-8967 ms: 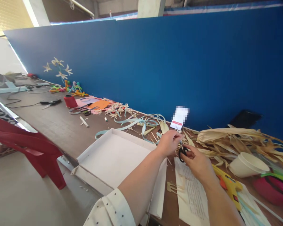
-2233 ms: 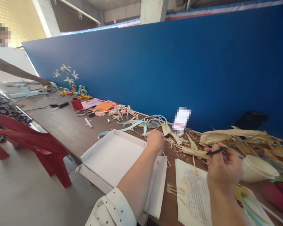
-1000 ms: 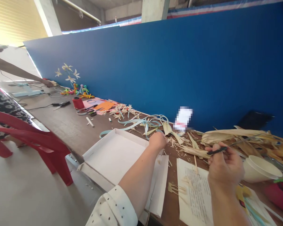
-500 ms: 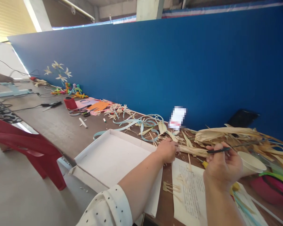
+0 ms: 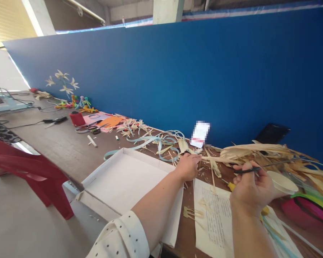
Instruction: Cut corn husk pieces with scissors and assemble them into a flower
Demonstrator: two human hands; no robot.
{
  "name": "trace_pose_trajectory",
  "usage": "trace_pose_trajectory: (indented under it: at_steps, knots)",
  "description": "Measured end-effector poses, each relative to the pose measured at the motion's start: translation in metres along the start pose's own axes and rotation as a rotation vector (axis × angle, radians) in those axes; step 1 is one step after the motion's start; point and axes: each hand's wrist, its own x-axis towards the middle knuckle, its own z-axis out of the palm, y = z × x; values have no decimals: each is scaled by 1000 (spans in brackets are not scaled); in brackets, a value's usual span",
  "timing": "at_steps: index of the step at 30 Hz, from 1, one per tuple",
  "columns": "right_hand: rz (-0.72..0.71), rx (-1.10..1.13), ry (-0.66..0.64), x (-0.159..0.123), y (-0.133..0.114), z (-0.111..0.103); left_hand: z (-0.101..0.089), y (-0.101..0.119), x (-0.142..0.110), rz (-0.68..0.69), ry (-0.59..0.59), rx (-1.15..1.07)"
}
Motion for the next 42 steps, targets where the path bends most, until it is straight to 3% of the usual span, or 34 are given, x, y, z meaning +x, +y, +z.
trace_pose_trajectory:
  at_steps: [3, 8, 16, 21, 27, 32, 37, 42]
  knots:
    - [7, -23, 3, -1, 0, 0, 0, -1, 0, -17, 52, -4]
    - [13, -44, 0, -1, 4, 0, 1, 3, -3, -164, 99, 81]
    - [24, -82, -20, -2, 5, 0, 12, 9, 2, -72, 10, 208]
    - [29, -73, -25, -2, 5, 0, 14, 10, 3, -42, 13, 194]
    - [54, -55, -22, -1, 6, 1, 12, 6, 5, -136, 161, -112]
    - [140, -189, -105, 2, 18, -3, -1, 1, 9, -189, 229, -608]
    - [238, -330, -263, 2, 29, -6, -14, -6, 7, -316, 169, -1186]
    - [329, -336, -361, -3, 32, -4, -11, -11, 7, -438, 140, -1363]
